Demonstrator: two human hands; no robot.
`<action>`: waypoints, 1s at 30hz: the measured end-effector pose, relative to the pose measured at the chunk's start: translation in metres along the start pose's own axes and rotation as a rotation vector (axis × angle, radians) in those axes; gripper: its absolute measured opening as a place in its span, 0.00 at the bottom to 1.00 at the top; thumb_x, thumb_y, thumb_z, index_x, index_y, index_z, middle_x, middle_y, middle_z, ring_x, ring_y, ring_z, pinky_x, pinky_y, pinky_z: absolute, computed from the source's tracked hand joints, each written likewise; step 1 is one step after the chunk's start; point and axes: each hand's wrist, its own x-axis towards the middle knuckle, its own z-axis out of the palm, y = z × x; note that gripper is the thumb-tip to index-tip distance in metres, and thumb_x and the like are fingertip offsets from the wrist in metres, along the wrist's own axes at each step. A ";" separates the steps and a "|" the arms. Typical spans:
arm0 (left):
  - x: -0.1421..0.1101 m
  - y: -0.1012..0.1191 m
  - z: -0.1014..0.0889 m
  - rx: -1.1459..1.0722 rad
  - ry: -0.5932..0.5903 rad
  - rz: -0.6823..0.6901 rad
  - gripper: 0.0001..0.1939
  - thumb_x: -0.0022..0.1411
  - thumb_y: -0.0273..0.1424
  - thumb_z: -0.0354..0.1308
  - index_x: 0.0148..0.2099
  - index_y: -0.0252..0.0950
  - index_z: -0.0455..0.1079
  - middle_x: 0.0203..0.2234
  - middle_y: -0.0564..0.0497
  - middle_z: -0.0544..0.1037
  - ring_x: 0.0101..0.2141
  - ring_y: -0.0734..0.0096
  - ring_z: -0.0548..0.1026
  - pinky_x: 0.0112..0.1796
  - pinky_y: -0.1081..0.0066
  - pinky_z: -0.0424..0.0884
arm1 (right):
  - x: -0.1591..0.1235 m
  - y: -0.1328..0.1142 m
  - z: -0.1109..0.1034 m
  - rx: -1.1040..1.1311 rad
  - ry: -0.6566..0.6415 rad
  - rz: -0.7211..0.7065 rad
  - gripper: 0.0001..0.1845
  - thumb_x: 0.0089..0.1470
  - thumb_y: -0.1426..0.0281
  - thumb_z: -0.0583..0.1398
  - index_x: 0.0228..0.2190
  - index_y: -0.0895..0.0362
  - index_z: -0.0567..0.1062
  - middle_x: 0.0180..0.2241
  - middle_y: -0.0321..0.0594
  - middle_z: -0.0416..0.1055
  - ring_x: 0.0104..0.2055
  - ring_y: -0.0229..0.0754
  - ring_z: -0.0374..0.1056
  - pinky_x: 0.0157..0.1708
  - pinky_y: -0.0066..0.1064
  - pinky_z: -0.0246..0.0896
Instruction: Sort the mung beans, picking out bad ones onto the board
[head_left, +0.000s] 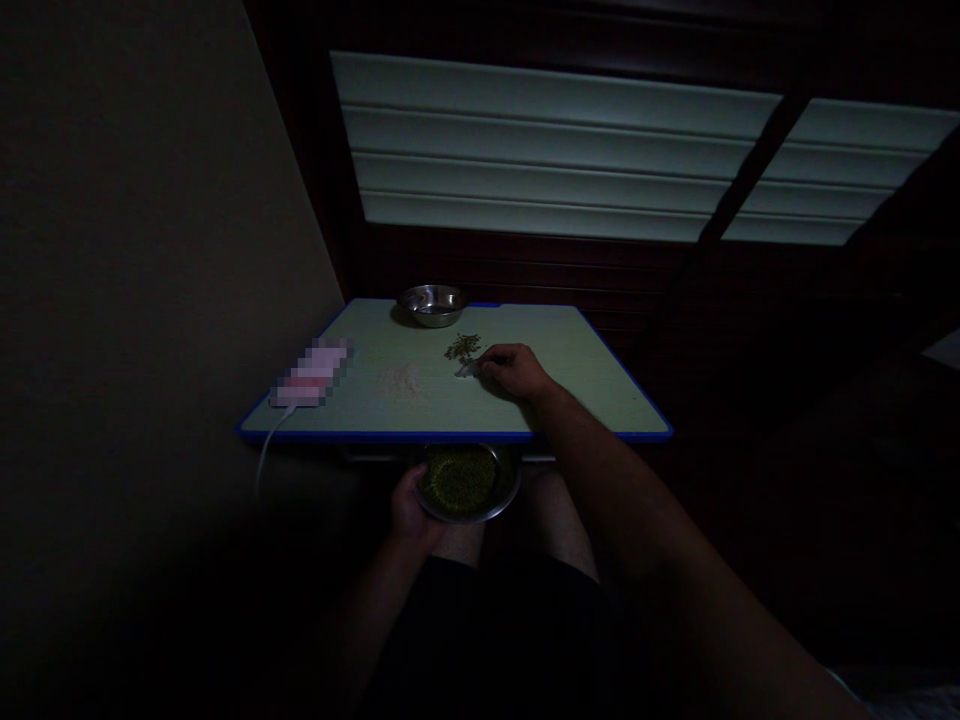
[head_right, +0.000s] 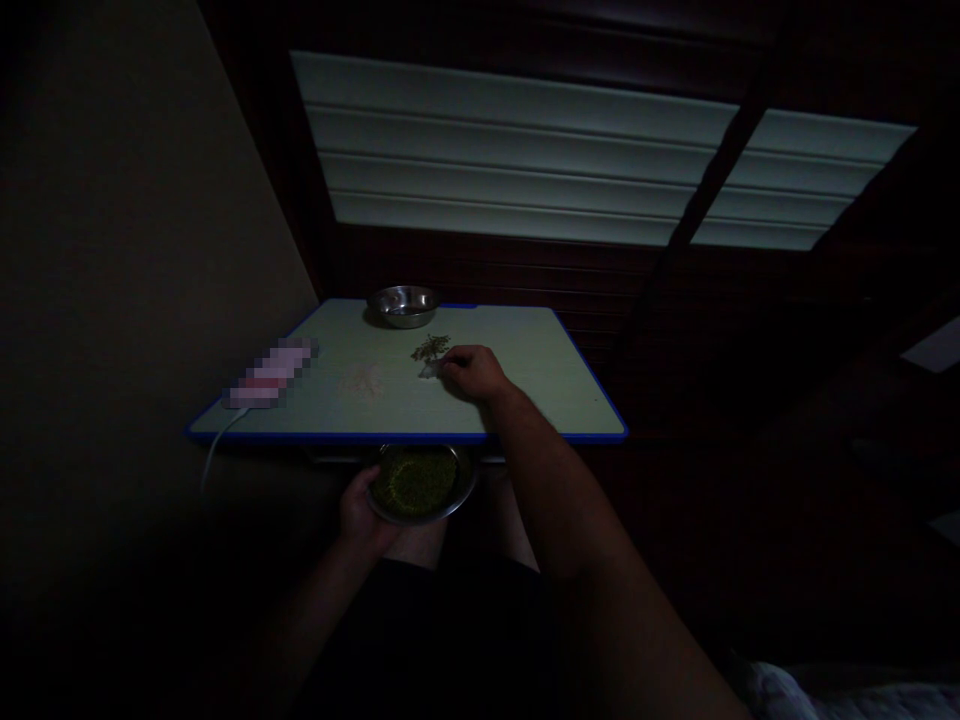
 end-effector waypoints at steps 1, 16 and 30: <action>0.000 0.000 0.000 -0.004 0.001 0.003 0.21 0.53 0.29 0.54 0.50 0.30 0.73 0.33 0.42 0.82 0.36 0.54 0.79 0.42 0.56 0.73 | 0.000 -0.001 0.001 0.037 -0.001 0.027 0.08 0.45 0.71 0.60 0.29 0.59 0.79 0.29 0.37 0.77 0.32 0.37 0.69 0.37 0.29 0.63; 0.001 0.000 -0.002 0.002 0.000 0.004 0.17 0.53 0.29 0.56 0.45 0.30 0.75 0.34 0.41 0.81 0.38 0.53 0.79 0.44 0.55 0.72 | 0.003 -0.002 -0.001 -0.106 0.078 0.114 0.11 0.45 0.72 0.61 0.33 0.61 0.79 0.28 0.38 0.76 0.28 0.35 0.67 0.34 0.27 0.61; 0.003 0.001 -0.005 0.007 -0.009 -0.009 0.16 0.53 0.30 0.56 0.44 0.31 0.75 0.34 0.42 0.82 0.40 0.52 0.79 0.45 0.53 0.72 | 0.013 -0.015 0.011 -0.256 -0.067 0.058 0.08 0.43 0.71 0.66 0.30 0.57 0.78 0.30 0.38 0.76 0.32 0.38 0.68 0.37 0.30 0.63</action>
